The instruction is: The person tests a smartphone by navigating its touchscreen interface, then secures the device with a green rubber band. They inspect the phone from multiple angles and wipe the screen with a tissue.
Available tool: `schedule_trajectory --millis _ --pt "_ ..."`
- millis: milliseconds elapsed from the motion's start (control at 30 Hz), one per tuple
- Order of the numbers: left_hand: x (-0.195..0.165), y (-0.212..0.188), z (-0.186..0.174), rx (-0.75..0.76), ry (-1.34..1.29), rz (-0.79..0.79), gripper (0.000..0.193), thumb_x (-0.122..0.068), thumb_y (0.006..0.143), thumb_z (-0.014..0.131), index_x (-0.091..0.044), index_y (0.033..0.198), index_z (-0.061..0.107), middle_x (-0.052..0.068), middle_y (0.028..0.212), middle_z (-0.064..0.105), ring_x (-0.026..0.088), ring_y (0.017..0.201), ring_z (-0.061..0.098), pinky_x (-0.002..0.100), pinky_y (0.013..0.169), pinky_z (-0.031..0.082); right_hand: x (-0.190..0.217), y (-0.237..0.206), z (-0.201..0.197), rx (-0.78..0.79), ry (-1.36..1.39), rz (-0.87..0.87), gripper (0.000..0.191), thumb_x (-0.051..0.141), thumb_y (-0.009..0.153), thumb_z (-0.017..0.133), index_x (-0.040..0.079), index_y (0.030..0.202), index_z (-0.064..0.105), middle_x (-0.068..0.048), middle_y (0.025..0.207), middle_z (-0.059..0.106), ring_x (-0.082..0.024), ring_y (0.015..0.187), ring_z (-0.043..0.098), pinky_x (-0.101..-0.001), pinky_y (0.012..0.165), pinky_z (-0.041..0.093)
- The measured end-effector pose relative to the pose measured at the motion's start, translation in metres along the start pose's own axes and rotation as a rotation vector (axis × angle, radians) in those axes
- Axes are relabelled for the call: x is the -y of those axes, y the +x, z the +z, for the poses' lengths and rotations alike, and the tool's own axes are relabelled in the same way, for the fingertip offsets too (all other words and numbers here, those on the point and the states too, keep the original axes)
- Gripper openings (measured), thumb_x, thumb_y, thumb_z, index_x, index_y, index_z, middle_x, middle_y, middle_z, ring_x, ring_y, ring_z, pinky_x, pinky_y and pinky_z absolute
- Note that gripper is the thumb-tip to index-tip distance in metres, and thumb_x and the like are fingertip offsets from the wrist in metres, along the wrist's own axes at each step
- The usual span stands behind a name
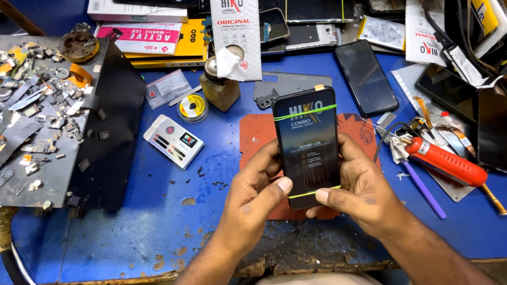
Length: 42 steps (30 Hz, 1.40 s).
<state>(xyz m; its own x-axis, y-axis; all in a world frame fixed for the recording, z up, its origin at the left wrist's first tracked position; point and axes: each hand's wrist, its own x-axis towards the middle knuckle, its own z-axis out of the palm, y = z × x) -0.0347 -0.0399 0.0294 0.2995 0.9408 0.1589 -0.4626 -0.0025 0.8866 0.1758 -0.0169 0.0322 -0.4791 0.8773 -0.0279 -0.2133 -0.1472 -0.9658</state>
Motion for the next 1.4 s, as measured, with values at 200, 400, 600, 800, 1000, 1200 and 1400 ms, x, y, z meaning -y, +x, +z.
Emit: schedule_trajectory --millis 200,400,600,800,1000,1200,1400 --pt "0.003 0.0 -0.001 -0.013 0.039 0.05 0.058 -0.016 0.101 0.054 0.008 0.153 0.043 0.019 0.144 0.059 0.024 0.138 0.054 0.037 0.119 0.041 0.002 0.0 -0.005 0.043 0.21 0.072 0.077 0.004 0.082 0.067 0.001 0.15 0.031 -0.019 0.118 0.066 -0.025 0.095 0.071 -0.0372 0.064 0.063" --pt "0.007 0.0 -0.001 -0.048 0.027 0.049 0.054 -0.019 0.104 0.054 0.006 0.151 0.045 0.015 0.141 0.061 0.021 0.131 0.059 0.035 0.114 0.046 0.004 -0.001 -0.009 0.087 0.375 0.11 0.08 0.011 0.082 0.068 0.001 0.151 0.03 -0.024 0.117 0.068 -0.028 0.092 0.073 -0.0343 0.057 0.06" --pt "0.011 0.002 -0.002 -0.09 0.07 0.044 0.046 -0.022 0.106 0.056 0.007 0.142 0.054 0.013 0.125 0.067 0.018 0.116 0.062 0.034 0.104 0.05 0.003 -0.003 -0.004 0.114 0.339 0.1 0.087 0.012 0.081 0.067 0.0 0.156 0.024 -0.026 0.118 0.065 -0.034 0.1 0.074 -0.0384 0.059 0.063" --pt "0.015 0.007 -0.007 -0.168 -0.1 0.043 0.047 -0.027 0.106 0.054 0.003 0.141 0.051 0.01 0.129 0.062 0.017 0.119 0.062 0.035 0.105 0.054 0.0 -0.007 0.003 0.123 0.309 0.103 0.094 0.01 0.081 0.066 0.002 0.159 0.015 -0.026 0.126 0.061 -0.037 0.103 0.072 -0.038 0.061 0.064" --pt "0.021 0.0 -0.006 -0.137 0.02 0.069 0.052 -0.033 0.109 0.056 0.004 0.145 0.051 0.012 0.129 0.062 0.018 0.119 0.059 0.033 0.105 0.05 -0.003 -0.01 0.001 0.109 0.304 0.101 0.093 0.009 0.081 0.065 0.005 0.158 0.014 -0.025 0.124 0.06 -0.038 0.106 0.071 -0.0418 0.065 0.065" --pt "0.021 -0.006 -0.003 -0.103 -0.053 -0.041 0.061 -0.037 0.103 0.059 0.001 0.148 0.044 0.012 0.131 0.063 0.018 0.117 0.059 0.034 0.098 0.05 -0.005 -0.012 -0.002 0.129 0.251 0.024 0.091 0.005 0.084 0.065 0.002 0.16 0.015 -0.026 0.125 0.06 -0.038 0.108 0.07 -0.0429 0.07 0.064" --pt "0.015 0.004 -0.01 -0.13 -0.141 0.065 0.061 -0.04 0.103 0.061 -0.001 0.148 0.045 0.01 0.141 0.058 0.02 0.131 0.055 0.038 0.113 0.046 -0.01 -0.014 0.002 0.13 0.233 0.087 0.091 0.006 0.083 0.066 0.007 0.157 0.014 -0.022 0.126 0.059 -0.039 0.108 0.072 -0.0428 0.068 0.066"
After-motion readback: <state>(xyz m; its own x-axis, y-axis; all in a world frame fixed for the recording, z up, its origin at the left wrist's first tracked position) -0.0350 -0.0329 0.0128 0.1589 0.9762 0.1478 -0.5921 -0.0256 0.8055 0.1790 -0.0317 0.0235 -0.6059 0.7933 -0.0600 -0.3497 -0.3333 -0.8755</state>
